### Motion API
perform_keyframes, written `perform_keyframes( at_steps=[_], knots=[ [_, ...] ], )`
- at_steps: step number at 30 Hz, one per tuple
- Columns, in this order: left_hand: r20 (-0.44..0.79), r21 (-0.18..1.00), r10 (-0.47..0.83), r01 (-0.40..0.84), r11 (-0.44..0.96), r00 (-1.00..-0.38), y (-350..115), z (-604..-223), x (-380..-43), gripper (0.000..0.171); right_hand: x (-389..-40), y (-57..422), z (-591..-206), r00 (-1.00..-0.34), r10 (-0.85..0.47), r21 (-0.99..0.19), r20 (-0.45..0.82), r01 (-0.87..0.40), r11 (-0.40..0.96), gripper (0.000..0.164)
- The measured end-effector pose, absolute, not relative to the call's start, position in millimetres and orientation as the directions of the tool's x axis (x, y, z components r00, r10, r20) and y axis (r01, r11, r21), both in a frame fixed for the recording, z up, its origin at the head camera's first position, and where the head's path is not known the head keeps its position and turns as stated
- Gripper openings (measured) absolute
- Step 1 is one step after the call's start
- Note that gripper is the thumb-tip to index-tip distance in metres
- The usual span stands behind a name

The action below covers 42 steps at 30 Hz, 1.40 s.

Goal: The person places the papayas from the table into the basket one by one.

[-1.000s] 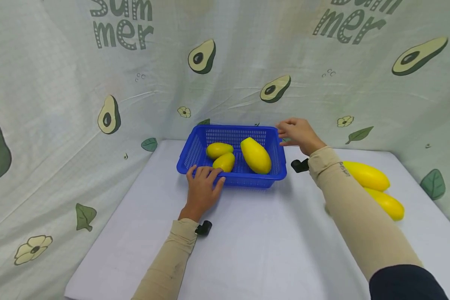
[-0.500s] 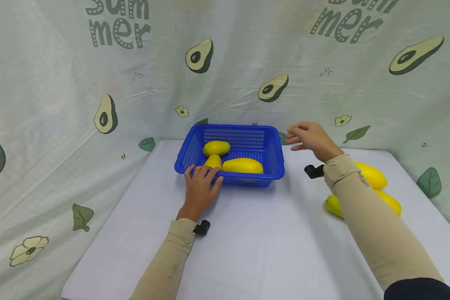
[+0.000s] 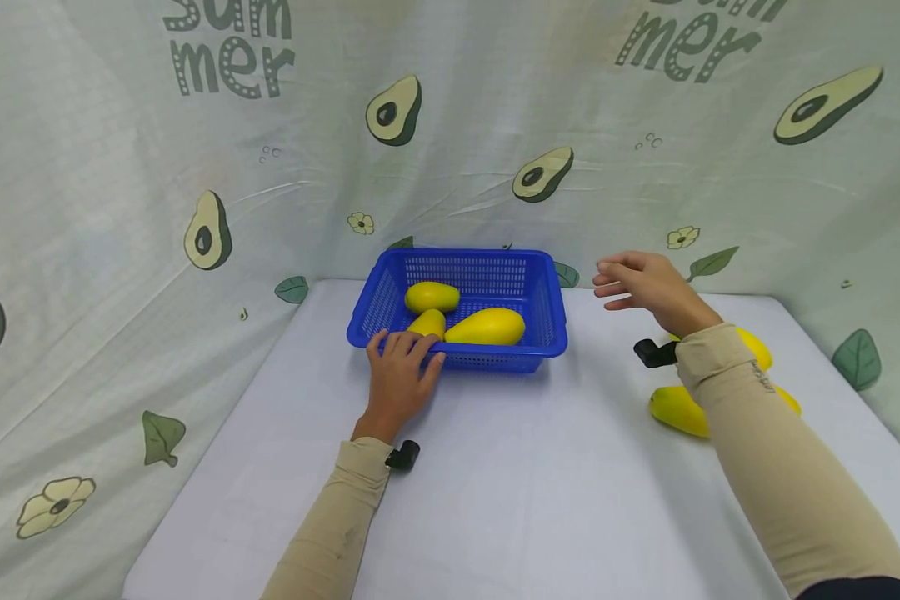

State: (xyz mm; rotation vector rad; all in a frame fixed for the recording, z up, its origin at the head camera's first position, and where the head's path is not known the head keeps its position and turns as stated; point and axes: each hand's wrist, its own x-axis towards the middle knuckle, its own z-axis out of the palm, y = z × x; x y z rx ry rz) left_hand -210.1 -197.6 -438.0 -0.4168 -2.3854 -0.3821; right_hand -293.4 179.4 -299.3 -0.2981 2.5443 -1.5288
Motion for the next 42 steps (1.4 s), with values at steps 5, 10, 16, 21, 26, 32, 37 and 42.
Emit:
perform_keyframes(
  at_steps=[5,10,16,21,26,32,37,42],
  knots=[
    [0.665,0.165,0.195,0.397,0.903,-0.721,-198.4,-438.0,-210.5,0.033,-283.0,184.2,-300.0,-0.965,-0.262,-0.880,-0.029,-0.100,0.465,0.068],
    [0.664,0.163,0.194,0.394,0.905,-0.722,-198.3,-437.3,-210.9,0.032,-274.2,190.1,-303.7,-0.959,-0.280,-0.873,-0.034,-0.108,0.476,0.064],
    [0.665,0.166,0.193,0.395,0.903,-0.721,-197.4,-435.4,-208.7,0.032,-270.2,201.6,-314.1,-0.962,-0.270,-0.865,-0.039,-0.103,0.492,0.065],
    [0.668,0.163,0.193,0.394,0.904,-0.719,-198.0,-436.7,-210.3,0.032,-264.4,211.2,-317.3,-0.964,-0.263,-0.852,-0.027,-0.115,0.511,0.069],
    [0.663,0.161,0.193,0.390,0.907,-0.723,-198.8,-438.1,-211.5,0.032,-259.0,223.0,-316.6,-0.962,-0.270,-0.843,-0.032,-0.119,0.524,0.068],
    [0.667,0.166,0.195,0.399,0.902,-0.719,-198.6,-437.0,-211.9,0.032,-252.2,236.5,-313.9,-0.963,-0.269,-0.824,-0.034,-0.125,0.553,0.068],
    [0.665,0.162,0.196,0.394,0.905,-0.721,-199.3,-437.1,-212.7,0.033,-246.4,246.2,-317.1,-0.968,-0.250,-0.791,-0.027,-0.133,0.597,0.065],
    [0.669,0.166,0.192,0.396,0.903,-0.718,-199.0,-436.7,-212.1,0.031,-238.2,257.4,-323.4,-0.982,-0.188,-0.759,0.015,-0.133,0.638,0.065]
  ],
)
